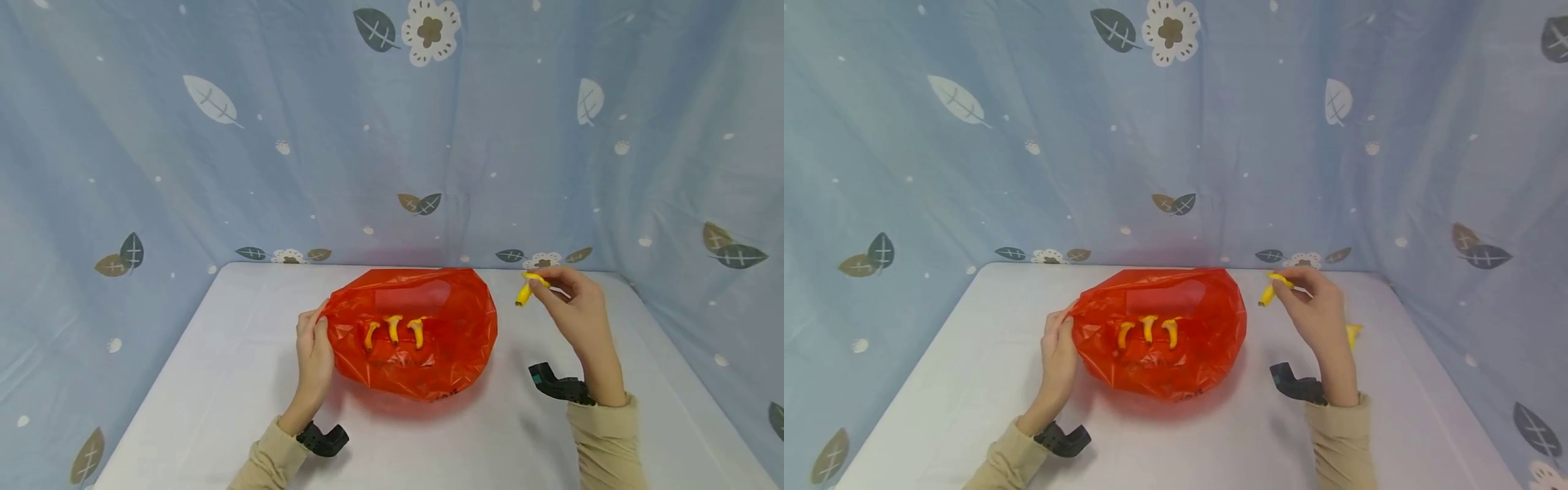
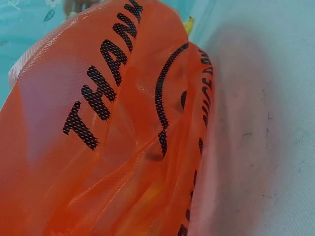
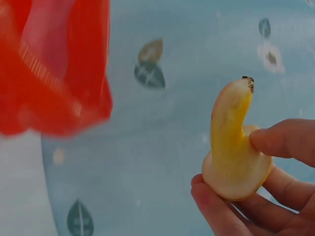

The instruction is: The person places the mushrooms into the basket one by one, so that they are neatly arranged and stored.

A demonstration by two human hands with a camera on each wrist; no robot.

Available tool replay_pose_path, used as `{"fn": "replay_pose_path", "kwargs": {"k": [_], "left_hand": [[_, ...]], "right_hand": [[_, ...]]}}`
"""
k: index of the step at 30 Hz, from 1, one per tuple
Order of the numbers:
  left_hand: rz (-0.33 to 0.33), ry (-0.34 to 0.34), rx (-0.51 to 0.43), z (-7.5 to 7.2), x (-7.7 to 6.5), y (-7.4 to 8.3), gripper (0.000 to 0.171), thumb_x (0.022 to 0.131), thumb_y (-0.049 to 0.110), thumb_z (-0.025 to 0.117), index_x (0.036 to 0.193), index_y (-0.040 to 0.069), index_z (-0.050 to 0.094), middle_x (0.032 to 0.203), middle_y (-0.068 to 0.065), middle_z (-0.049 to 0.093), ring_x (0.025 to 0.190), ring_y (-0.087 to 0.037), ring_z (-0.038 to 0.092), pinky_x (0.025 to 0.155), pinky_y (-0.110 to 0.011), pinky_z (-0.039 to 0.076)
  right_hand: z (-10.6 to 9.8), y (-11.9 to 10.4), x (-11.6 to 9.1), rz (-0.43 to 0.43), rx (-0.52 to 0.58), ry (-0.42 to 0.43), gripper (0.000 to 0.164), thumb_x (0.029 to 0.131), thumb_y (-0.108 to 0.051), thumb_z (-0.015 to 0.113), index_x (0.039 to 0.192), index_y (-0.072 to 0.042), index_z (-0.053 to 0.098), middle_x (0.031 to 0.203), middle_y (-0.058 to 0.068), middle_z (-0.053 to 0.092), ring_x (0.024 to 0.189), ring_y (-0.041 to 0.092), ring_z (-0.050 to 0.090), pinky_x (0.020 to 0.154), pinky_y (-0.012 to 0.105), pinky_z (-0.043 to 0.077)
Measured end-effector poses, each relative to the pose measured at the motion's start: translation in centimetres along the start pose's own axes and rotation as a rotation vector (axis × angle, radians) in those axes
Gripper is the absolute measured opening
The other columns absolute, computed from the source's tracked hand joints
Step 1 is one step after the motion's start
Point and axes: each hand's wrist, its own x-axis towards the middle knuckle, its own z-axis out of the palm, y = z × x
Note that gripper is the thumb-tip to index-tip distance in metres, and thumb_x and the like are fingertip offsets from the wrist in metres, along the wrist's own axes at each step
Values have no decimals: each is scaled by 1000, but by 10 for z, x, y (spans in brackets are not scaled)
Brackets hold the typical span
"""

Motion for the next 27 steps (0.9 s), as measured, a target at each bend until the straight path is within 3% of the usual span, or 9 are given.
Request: {"fn": "replay_pose_path", "kwargs": {"k": [6, 12, 15, 19, 27], "left_hand": [[14, 20, -4, 0, 0, -1, 41, 107, 12, 34, 141, -1, 53, 116, -13, 47, 109, -18, 44, 89, -17, 40], [11, 22, -16, 2, 0, 0, 40, 106, 10, 36, 140, -2, 53, 115, -14, 47, 110, -18, 45, 91, -16, 41], [4, 14, -14, 2, 0, -1, 40, 106, 11, 36, 140, -2, 53, 115, -14, 46, 109, -17, 44, 91, -15, 41], [7, 12, -5, 2, 0, -1, 40, 107, 12, 36, 140, -2, 53, 115, -14, 46, 109, -17, 44, 90, -16, 40], [8, 6, -2, 2, -1, -2, 40, 107, 12, 36, 140, -2, 53, 115, -14, 47, 108, -16, 44, 90, -18, 40]], "right_hand": [[26, -25, 15, -64, 21, -151, 19, 97, -14, 64, 112, -1, 66, 113, 11, 64, 107, 18, 61, 86, 13, 48], [55, -44, 30, -53, 13, -359, 18, 97, -16, 64, 110, -3, 64, 112, 12, 65, 108, 29, 62, 93, 43, 52], [69, -48, 34, -45, -19, -437, 15, 97, -13, 64, 108, -3, 63, 108, 12, 64, 108, 32, 62, 94, 50, 50], [85, -52, 38, -54, -52, -524, 13, 95, -11, 64, 105, -3, 63, 105, 12, 64, 105, 33, 62, 88, 48, 51], [120, -49, 46, -30, -118, -762, 10, 96, -9, 62, 101, 0, 61, 96, 9, 64, 80, 21, 57, 71, 33, 48]]}}
